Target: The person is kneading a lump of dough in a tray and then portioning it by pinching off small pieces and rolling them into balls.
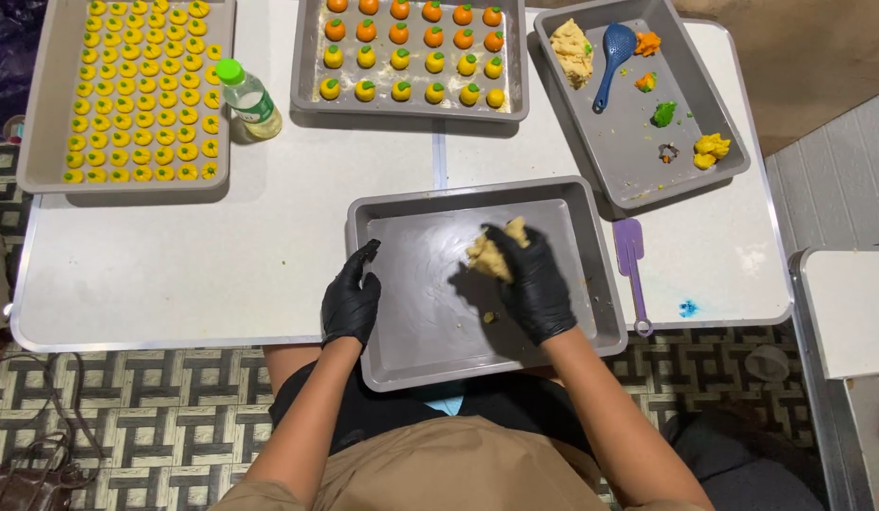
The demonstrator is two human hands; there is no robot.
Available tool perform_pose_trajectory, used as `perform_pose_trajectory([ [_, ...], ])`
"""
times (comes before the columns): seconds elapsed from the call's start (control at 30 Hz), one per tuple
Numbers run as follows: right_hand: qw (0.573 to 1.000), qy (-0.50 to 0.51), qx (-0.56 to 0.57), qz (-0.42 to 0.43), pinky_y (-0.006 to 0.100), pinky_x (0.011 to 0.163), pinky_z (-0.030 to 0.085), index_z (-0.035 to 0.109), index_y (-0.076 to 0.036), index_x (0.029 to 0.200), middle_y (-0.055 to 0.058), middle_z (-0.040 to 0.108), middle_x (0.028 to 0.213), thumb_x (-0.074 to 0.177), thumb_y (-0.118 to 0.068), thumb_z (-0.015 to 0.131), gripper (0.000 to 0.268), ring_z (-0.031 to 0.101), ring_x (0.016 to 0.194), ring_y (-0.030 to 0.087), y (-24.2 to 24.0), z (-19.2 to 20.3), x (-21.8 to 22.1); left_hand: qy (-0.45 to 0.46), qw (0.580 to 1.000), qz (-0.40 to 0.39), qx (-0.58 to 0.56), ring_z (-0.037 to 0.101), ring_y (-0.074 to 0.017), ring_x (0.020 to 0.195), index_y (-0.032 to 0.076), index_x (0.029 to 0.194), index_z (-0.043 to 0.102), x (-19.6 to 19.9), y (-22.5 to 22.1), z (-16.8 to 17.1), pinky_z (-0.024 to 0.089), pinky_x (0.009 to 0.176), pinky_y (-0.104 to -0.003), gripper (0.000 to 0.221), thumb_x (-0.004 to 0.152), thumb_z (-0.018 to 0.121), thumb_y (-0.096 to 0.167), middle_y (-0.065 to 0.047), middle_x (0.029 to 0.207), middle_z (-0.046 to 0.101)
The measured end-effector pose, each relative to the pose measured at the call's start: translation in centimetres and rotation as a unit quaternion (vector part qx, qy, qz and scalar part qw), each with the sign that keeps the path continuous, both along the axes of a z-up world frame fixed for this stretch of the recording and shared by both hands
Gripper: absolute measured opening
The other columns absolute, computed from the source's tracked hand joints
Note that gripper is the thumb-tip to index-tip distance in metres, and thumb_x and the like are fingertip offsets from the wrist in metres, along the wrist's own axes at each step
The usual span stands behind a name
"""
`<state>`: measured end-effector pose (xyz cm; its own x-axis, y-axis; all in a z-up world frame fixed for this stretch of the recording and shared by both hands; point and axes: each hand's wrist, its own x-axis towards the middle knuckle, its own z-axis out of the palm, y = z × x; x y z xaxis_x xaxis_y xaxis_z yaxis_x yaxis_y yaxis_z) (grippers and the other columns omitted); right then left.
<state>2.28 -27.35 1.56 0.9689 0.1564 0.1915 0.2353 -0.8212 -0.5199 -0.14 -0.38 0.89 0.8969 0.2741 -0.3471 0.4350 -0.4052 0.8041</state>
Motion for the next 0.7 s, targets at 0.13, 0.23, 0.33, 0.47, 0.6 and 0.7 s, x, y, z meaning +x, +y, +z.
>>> perform_pose_trajectory([
  [0.13,0.979,0.055,-0.172,0.095,0.059,0.123,0.018,0.043,-0.043,0.154,0.010,0.034,0.160,0.074,-0.013,0.070,0.089,0.037,0.141,0.045,0.8,-2.9,-2.8,-0.018,1.000,-0.004,-0.011,0.054,-0.0239,0.135,0.035,0.139,0.060,0.2,0.1,-1.1,0.040,0.116,-0.042,0.048,0.096,0.052,0.015,0.005,0.141,0.064],
  [0.23,0.959,0.195,0.034,0.203,0.056,0.126,0.012,0.058,-0.038,0.144,0.015,0.035,0.163,0.088,-0.018,0.060,0.059,0.033,0.147,0.045,-0.7,1.4,-1.4,-0.013,1.000,-0.002,-0.010,0.054,-0.0240,0.135,0.036,0.138,0.060,-0.2,0.4,-1.2,0.040,0.117,-0.042,0.047,0.096,0.052,0.016,0.005,0.141,0.064],
  [0.33,0.891,0.271,0.364,-0.003,0.047,0.117,0.038,0.073,-0.009,0.125,0.019,0.065,0.138,0.089,-0.008,0.055,0.041,0.055,0.133,0.033,-2.1,4.8,0.6,-0.026,0.999,0.001,-0.031,0.053,-0.0249,0.136,0.034,0.140,0.060,0.0,0.2,-0.8,0.038,0.118,-0.042,0.049,0.097,0.050,0.013,0.004,0.142,0.063],
  [0.47,0.909,0.269,0.265,-0.178,0.045,0.091,0.058,0.069,-0.028,0.125,0.006,0.072,0.118,0.101,-0.051,0.055,0.036,0.067,0.114,0.030,-6.3,-1.8,5.1,-0.015,0.999,-0.004,-0.030,0.054,-0.0244,0.135,0.036,0.140,0.060,0.0,-0.3,-0.8,0.036,0.119,-0.041,0.049,0.097,0.050,0.013,0.005,0.142,0.063],
  [0.6,0.988,0.135,0.076,-0.001,0.039,0.124,0.027,0.067,-0.027,0.137,0.003,0.065,0.140,0.108,-0.050,0.045,0.043,0.052,0.138,0.025,-1.6,-4.5,5.6,-0.001,1.000,-0.003,-0.022,0.055,-0.0216,0.134,0.042,0.138,0.060,0.3,-1.2,-1.7,0.037,0.119,-0.040,0.050,0.096,0.051,0.016,0.009,0.140,0.064],
  [0.7,0.975,0.184,0.072,0.098,0.039,0.122,0.032,0.065,-0.028,0.139,0.004,0.065,0.141,0.106,-0.050,0.042,0.045,0.052,0.137,0.025,1.3,-2.7,4.2,-0.004,1.000,0.017,-0.014,0.056,-0.0222,0.133,0.039,0.136,0.062,0.2,-0.6,-0.8,0.037,0.118,-0.040,0.047,0.097,0.051,0.016,0.008,0.138,0.066],
])
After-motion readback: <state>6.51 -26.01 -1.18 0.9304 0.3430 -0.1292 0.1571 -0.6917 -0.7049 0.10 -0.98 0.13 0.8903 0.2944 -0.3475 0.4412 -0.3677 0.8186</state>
